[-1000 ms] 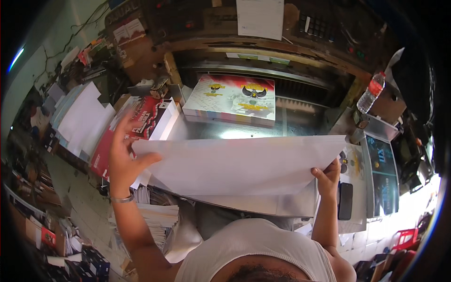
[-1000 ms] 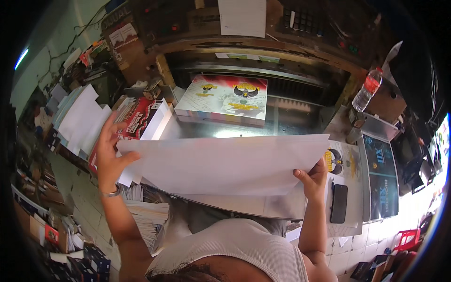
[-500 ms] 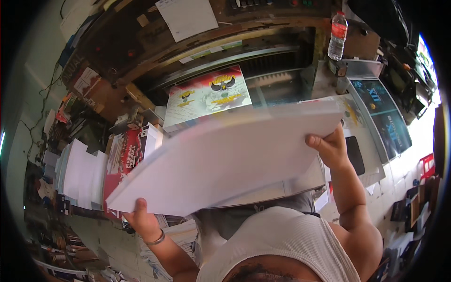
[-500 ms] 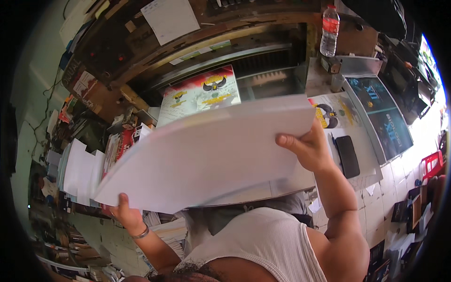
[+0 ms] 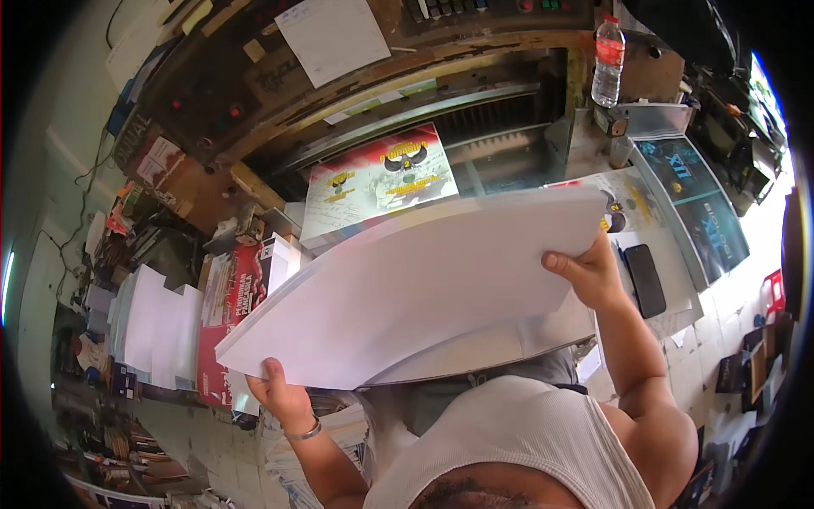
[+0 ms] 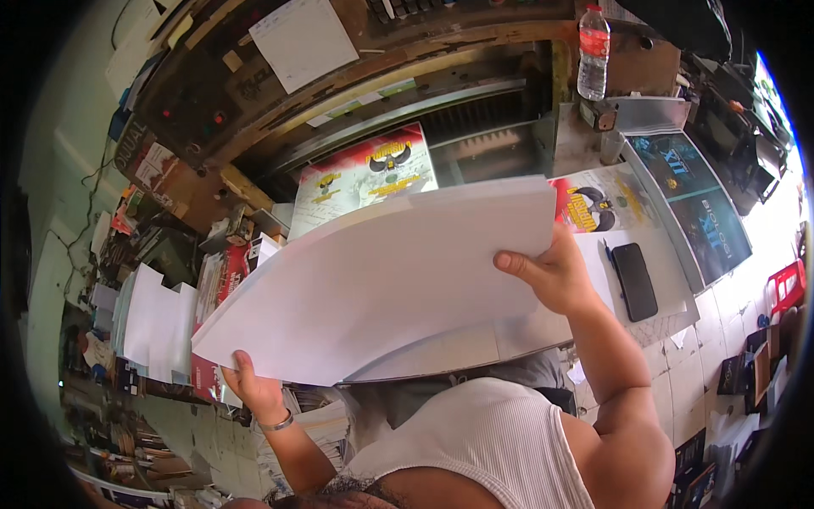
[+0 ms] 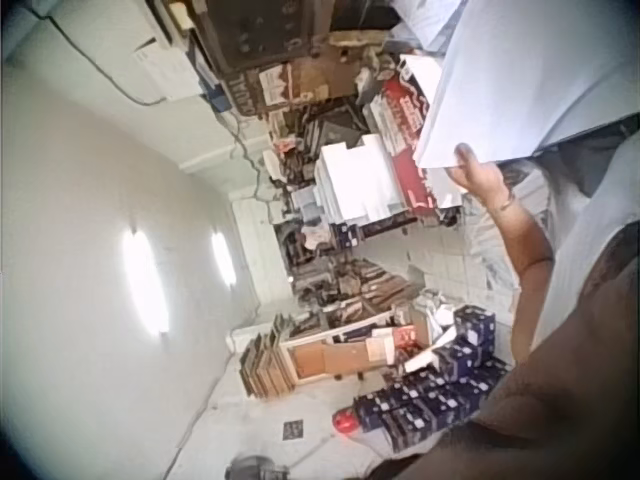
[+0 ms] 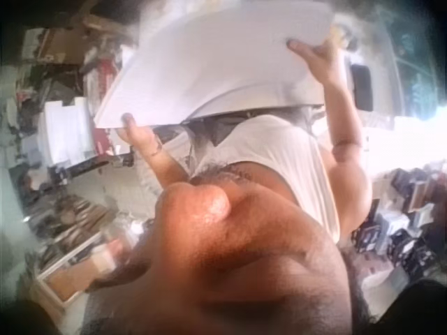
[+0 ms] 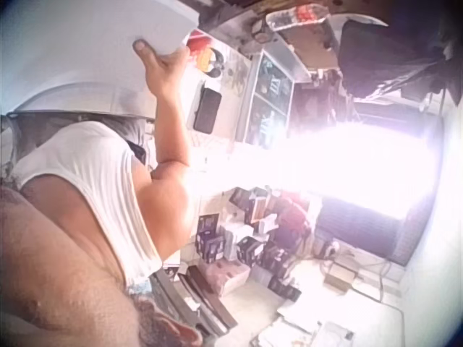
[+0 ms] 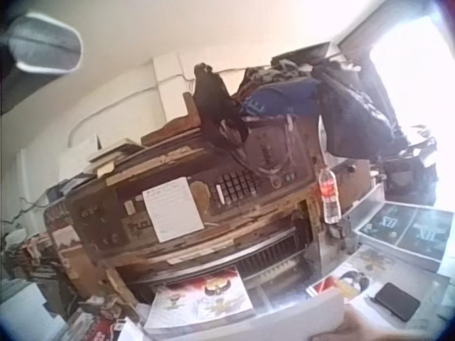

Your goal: The person aligns stacks of printed book covers and paper sheets by hand and cuts them using a paper cutting machine.

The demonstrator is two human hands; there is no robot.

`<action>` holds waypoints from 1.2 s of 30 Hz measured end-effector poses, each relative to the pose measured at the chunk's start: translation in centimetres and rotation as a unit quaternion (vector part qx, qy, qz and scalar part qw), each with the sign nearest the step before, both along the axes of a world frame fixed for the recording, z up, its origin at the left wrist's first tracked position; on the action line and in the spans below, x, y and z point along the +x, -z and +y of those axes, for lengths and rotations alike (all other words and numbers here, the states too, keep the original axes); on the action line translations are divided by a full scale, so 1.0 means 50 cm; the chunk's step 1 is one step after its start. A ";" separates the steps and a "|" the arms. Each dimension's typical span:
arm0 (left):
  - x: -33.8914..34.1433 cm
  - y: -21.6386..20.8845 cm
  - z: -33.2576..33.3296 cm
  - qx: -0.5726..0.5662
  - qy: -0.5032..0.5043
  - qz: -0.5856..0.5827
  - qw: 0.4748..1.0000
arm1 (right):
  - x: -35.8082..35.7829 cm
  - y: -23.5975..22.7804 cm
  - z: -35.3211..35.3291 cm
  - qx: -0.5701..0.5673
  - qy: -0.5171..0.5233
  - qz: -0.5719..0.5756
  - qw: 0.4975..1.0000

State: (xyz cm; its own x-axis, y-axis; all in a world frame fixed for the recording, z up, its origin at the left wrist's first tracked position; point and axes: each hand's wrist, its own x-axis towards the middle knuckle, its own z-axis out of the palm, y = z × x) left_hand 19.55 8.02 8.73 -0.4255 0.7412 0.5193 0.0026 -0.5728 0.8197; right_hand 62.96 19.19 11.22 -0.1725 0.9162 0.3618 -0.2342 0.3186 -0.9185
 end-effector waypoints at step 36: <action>-0.070 0.032 0.052 -0.001 0.024 0.031 0.999 | 0.043 -0.009 0.079 0.061 -0.082 0.035 0.994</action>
State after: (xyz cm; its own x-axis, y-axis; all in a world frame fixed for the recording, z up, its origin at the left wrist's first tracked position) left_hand 16.06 10.60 7.11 -0.3565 0.7611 0.5419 0.0264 -0.5715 0.8202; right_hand 65.10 23.13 11.65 -0.2858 0.8269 0.4843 -0.3537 0.3787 -0.8553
